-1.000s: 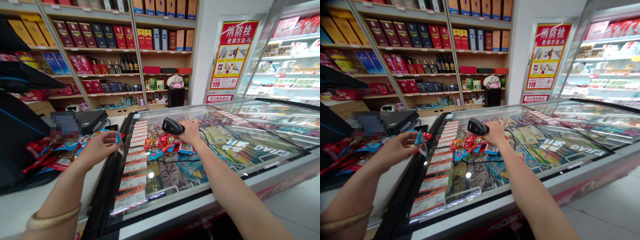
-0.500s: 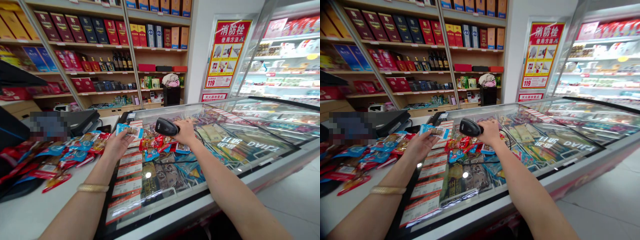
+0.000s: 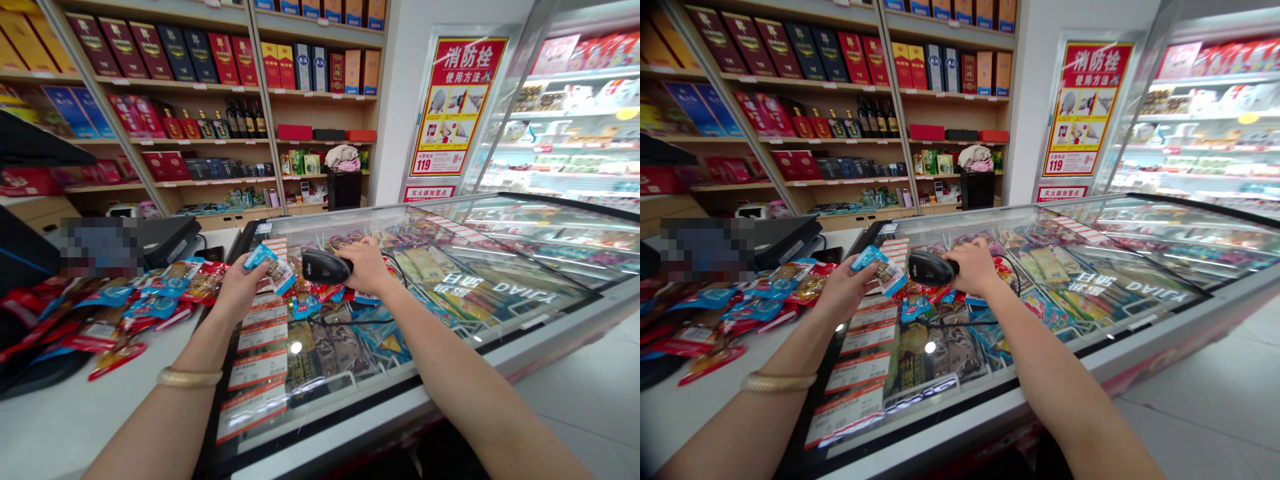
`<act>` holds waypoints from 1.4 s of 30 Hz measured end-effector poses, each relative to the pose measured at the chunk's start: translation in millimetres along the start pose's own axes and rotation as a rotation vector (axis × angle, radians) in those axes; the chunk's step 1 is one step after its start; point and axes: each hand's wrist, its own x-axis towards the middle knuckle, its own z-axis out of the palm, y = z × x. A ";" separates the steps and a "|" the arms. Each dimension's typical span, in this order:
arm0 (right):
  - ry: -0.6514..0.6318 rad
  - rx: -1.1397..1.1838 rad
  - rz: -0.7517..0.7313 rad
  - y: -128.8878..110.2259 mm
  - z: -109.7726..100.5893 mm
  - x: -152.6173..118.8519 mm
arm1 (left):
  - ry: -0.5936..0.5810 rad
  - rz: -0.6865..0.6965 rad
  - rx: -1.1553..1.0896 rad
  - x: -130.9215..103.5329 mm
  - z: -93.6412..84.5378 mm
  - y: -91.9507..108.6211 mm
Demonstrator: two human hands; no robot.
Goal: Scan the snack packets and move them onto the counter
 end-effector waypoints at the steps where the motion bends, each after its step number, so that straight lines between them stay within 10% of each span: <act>1: -0.004 0.001 -0.001 0.0 -0.1 0.0 | 0.001 -0.002 -0.001 0.0 0.1 0.1; 17: 0.059 0.050 0.022 6.2 4.3 -1.6 | -0.017 -0.005 -0.038 1.3 12.8 -9.4; 26: 0.053 0.018 0.097 10.0 3.4 -1.8 | -0.061 0.444 1.007 9.3 23.7 -33.9; 34: 0.046 0.014 0.113 8.7 3.1 -1.8 | 0.349 0.234 1.509 4.0 -25.9 -2.3; 42: 0.045 -0.015 0.117 8.8 5.7 -2.1 | 0.288 0.124 1.536 12.2 -39.0 -16.9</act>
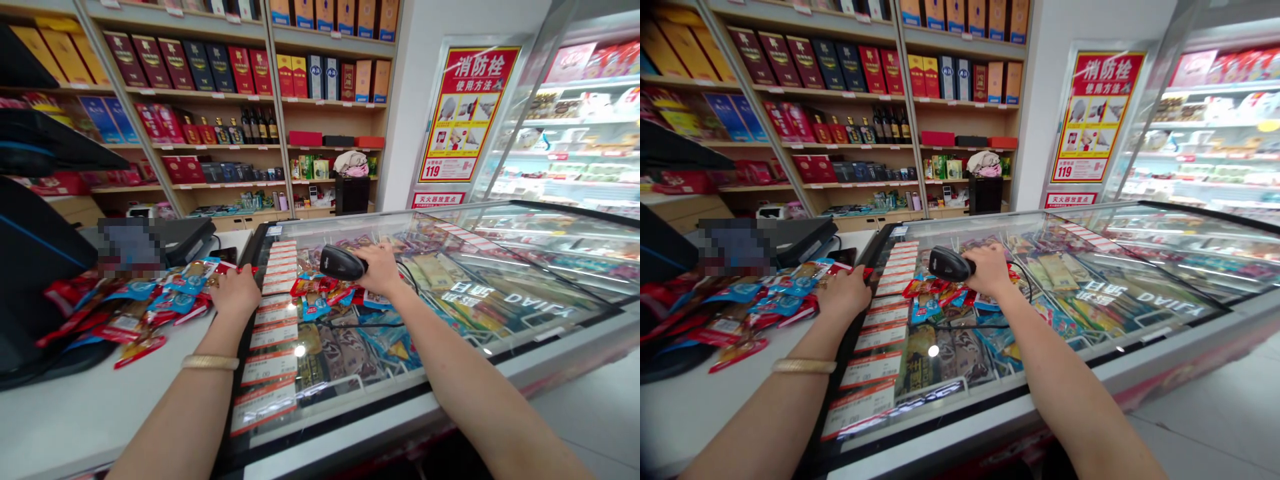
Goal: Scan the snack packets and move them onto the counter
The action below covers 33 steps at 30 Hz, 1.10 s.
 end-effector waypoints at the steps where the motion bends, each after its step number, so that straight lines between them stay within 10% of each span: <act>1: 0.001 0.002 -0.001 0.1 0.4 -0.2 | 0.000 0.001 -0.018 0.8 -0.6 -0.2; 11: -0.001 0.020 0.012 -1.9 -1.1 -0.2 | 0.064 -0.092 -0.300 4.0 -26.0 -3.8; 16: -0.001 0.026 0.011 -3.8 -3.5 0.1 | 0.215 -0.205 -0.887 11.1 -14.6 -3.9; 23: 0.018 0.039 -0.007 -2.6 -0.3 -0.2 | 0.068 -0.558 -1.706 12.5 -4.7 14.6; 33: 0.026 0.093 -0.143 -16.4 0.0 -1.8 | 0.009 -0.768 -1.912 6.5 -21.2 26.3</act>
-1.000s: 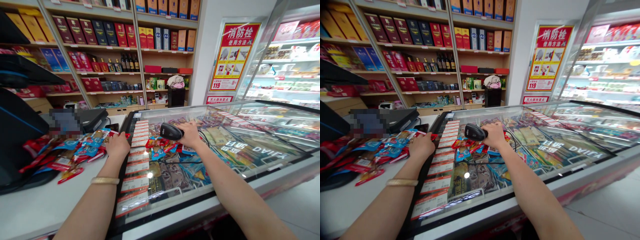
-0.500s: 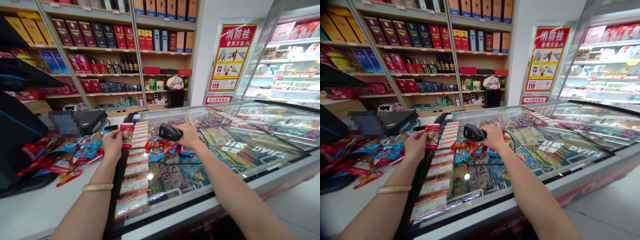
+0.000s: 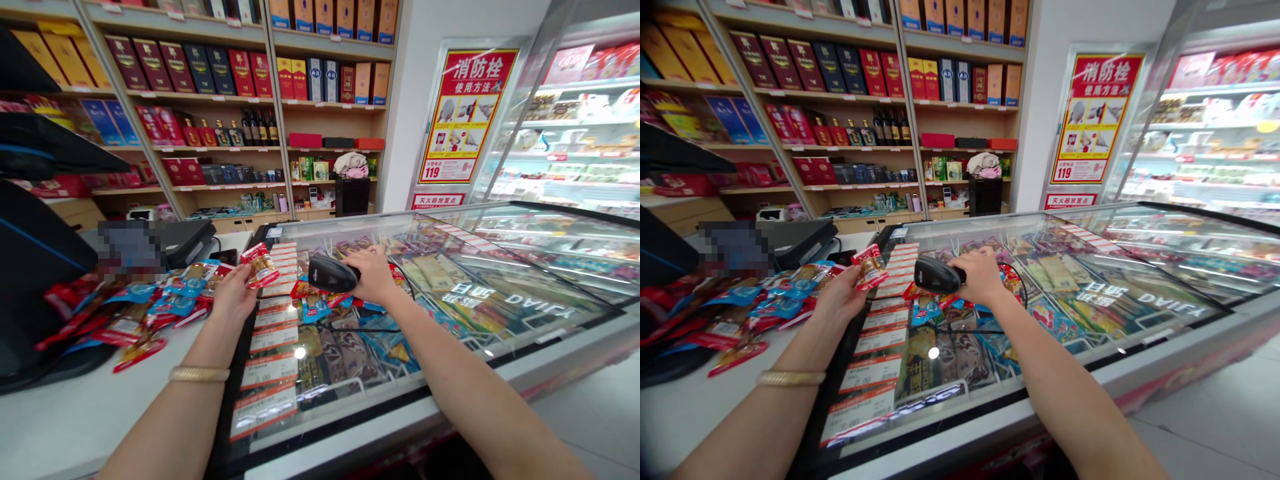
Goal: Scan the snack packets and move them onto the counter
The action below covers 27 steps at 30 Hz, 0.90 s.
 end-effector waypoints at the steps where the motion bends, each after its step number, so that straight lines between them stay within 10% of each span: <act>1: -0.003 0.002 -0.008 -1.7 -0.6 0.1 | 0.001 -0.031 -0.022 -3.9 2.1 1.2; 6: -0.007 0.005 -0.018 -5.1 -1.8 -0.2 | -0.048 -0.129 -0.024 -20.1 9.7 3.3; 27: -0.029 0.028 0.069 -8.0 -1.9 1.8 | -0.337 0.218 0.131 -16.3 3.1 -17.6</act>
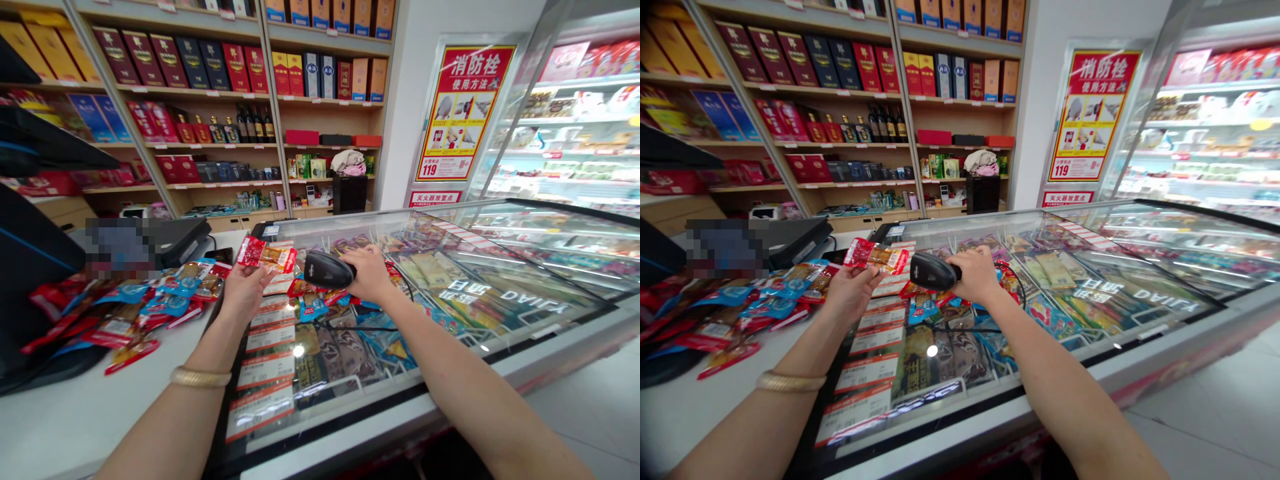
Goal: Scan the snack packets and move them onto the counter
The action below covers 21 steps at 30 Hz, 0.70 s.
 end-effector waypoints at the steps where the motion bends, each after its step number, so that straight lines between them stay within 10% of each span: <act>1: -0.002 0.001 0.005 -0.3 -0.4 0.0 | -0.006 0.000 0.000 -0.2 0.0 0.0; 15: 0.101 -0.046 0.090 11.7 1.6 -1.4 | -0.210 -0.137 0.322 -12.7 10.5 -23.8; 21: 0.084 -0.059 0.136 16.0 2.0 -1.5 | -0.152 0.200 0.680 -4.5 7.9 -20.7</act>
